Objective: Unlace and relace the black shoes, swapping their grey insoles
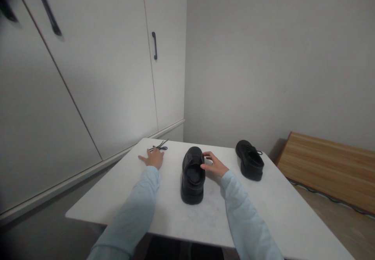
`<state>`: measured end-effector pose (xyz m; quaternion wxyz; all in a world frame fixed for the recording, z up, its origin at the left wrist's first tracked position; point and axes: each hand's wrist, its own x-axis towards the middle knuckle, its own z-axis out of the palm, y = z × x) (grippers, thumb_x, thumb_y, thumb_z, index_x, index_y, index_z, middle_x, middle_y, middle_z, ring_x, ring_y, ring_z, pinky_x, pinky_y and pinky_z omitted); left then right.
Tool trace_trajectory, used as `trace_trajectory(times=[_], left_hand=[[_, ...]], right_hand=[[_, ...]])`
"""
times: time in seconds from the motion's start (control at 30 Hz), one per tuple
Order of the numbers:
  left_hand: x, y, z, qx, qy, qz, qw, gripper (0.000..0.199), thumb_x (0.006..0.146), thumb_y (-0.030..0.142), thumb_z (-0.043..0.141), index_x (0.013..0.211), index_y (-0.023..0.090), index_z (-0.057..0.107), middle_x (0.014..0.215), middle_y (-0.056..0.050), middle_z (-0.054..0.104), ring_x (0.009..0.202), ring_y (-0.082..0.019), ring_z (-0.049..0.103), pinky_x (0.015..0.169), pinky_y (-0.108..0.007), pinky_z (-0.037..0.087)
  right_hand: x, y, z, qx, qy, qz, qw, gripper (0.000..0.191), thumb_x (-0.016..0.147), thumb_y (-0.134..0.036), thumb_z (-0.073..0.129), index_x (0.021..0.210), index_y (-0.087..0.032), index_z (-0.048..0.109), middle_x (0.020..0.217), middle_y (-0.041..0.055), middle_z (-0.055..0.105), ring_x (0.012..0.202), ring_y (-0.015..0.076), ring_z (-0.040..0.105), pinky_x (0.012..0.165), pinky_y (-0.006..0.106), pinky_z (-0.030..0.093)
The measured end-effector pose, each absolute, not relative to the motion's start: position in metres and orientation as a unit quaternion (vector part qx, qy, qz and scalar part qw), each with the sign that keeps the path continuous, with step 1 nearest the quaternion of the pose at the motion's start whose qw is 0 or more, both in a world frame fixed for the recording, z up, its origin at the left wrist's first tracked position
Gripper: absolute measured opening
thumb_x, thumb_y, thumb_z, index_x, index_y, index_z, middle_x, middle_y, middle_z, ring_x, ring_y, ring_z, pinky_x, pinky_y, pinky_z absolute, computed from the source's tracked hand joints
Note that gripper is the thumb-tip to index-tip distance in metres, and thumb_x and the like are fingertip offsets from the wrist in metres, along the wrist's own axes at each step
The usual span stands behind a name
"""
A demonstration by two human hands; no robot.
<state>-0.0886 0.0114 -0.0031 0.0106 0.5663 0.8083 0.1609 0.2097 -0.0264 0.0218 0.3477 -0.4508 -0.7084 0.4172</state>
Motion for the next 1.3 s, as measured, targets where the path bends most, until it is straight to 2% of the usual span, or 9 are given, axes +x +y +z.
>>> trace_trajectory(times=[0.23, 0.43, 0.5, 0.6, 0.7, 0.83, 1.03, 1.2, 1.3], left_hand=[[-0.086, 0.013, -0.002, 0.594, 0.772, 0.222, -0.031, 0.040, 0.087, 0.031, 0.041, 0.123, 0.021, 0.053, 0.144, -0.010, 0.037, 0.136, -0.037, 0.018, 0.100, -0.073, 0.008], [-0.070, 0.005, 0.020, 0.648, 0.683, 0.337, -0.027, 0.026, 0.085, 0.022, 0.045, 0.105, 0.024, 0.062, 0.128, -0.007, 0.055, 0.132, -0.032, 0.031, 0.101, -0.069, 0.018], [-0.062, 0.002, 0.033, 0.680, 0.637, 0.363, -0.007, 0.023, 0.083, 0.020, 0.049, 0.102, 0.023, 0.062, 0.120, -0.007, 0.060, 0.125, -0.030, 0.040, 0.101, -0.063, 0.026], [-0.045, -0.009, 0.055, 0.736, 0.540, 0.407, 0.043, 0.015, 0.081, 0.017, 0.053, 0.091, 0.018, 0.063, 0.102, -0.007, 0.066, 0.104, -0.022, 0.057, 0.096, -0.042, 0.042], [-0.024, -0.032, 0.079, 0.770, 0.458, 0.414, 0.160, 0.018, 0.079, 0.019, 0.056, 0.097, 0.018, 0.057, 0.092, -0.004, 0.067, 0.077, -0.013, 0.064, 0.074, -0.026, 0.051], [0.003, -0.067, 0.099, 0.831, 0.421, 0.275, 0.237, 0.019, 0.078, 0.022, 0.058, 0.097, 0.018, 0.056, 0.073, 0.001, 0.067, 0.063, -0.011, 0.064, 0.066, -0.022, 0.050], [0.027, -0.083, 0.099, 0.878, 0.462, 0.061, 0.110, 0.006, 0.068, 0.015, 0.066, 0.073, 0.014, 0.068, 0.076, -0.009, 0.070, 0.083, -0.021, 0.066, 0.076, -0.027, 0.050], [0.037, -0.075, 0.095, 0.883, 0.464, -0.023, 0.069, 0.027, 0.067, 0.021, 0.067, 0.092, 0.010, 0.069, 0.087, -0.018, 0.069, 0.092, -0.028, 0.065, 0.079, -0.033, 0.052], [0.043, -0.075, 0.095, 0.877, 0.471, -0.062, 0.068, 0.035, 0.075, 0.020, 0.057, 0.108, 0.010, 0.064, 0.099, -0.022, 0.067, 0.099, -0.032, 0.063, 0.080, -0.040, 0.052]], right_hand=[[0.208, -0.028, 0.025, -0.440, -0.714, 0.412, 0.355, 0.064, 0.056, -0.059, 0.071, 0.106, -0.024, 0.051, 0.122, 0.0116, 0.049, 0.118, 0.0326, 0.043, 0.094, 0.052, 0.036], [0.208, -0.028, 0.023, -0.437, -0.711, 0.416, 0.361, 0.063, 0.057, -0.059, 0.072, 0.105, -0.025, 0.051, 0.122, 0.0110, 0.049, 0.118, 0.0316, 0.043, 0.094, 0.051, 0.036], [0.208, -0.028, 0.022, -0.439, -0.709, 0.416, 0.363, 0.063, 0.057, -0.059, 0.072, 0.105, -0.025, 0.051, 0.122, 0.0107, 0.049, 0.118, 0.0315, 0.043, 0.095, 0.051, 0.035], [0.208, -0.027, 0.022, -0.442, -0.710, 0.413, 0.361, 0.062, 0.057, -0.057, 0.071, 0.105, -0.025, 0.049, 0.121, 0.0103, 0.049, 0.117, 0.0308, 0.044, 0.095, 0.051, 0.034], [0.207, -0.027, 0.023, -0.444, -0.713, 0.409, 0.358, 0.061, 0.059, -0.057, 0.071, 0.105, -0.025, 0.048, 0.121, 0.0103, 0.049, 0.117, 0.0302, 0.045, 0.095, 0.051, 0.034], [0.207, -0.028, 0.024, -0.439, -0.718, 0.402, 0.361, 0.059, 0.059, -0.058, 0.070, 0.103, -0.025, 0.048, 0.118, 0.0094, 0.050, 0.115, 0.0297, 0.045, 0.091, 0.048, 0.036], [0.207, -0.026, 0.021, -0.443, -0.709, 0.400, 0.375, 0.060, 0.055, -0.058, 0.071, 0.099, -0.024, 0.047, 0.113, 0.0081, 0.048, 0.109, 0.0275, 0.045, 0.089, 0.046, 0.037], [0.207, -0.026, 0.021, -0.459, -0.705, 0.390, 0.375, 0.055, 0.055, -0.052, 0.071, 0.094, -0.024, 0.045, 0.109, 0.0071, 0.049, 0.108, 0.0276, 0.045, 0.090, 0.046, 0.036], [0.208, -0.027, 0.023, -0.464, -0.706, 0.388, 0.368, 0.051, 0.057, -0.049, 0.070, 0.092, -0.024, 0.043, 0.107, 0.0066, 0.049, 0.107, 0.0273, 0.046, 0.091, 0.047, 0.036]])
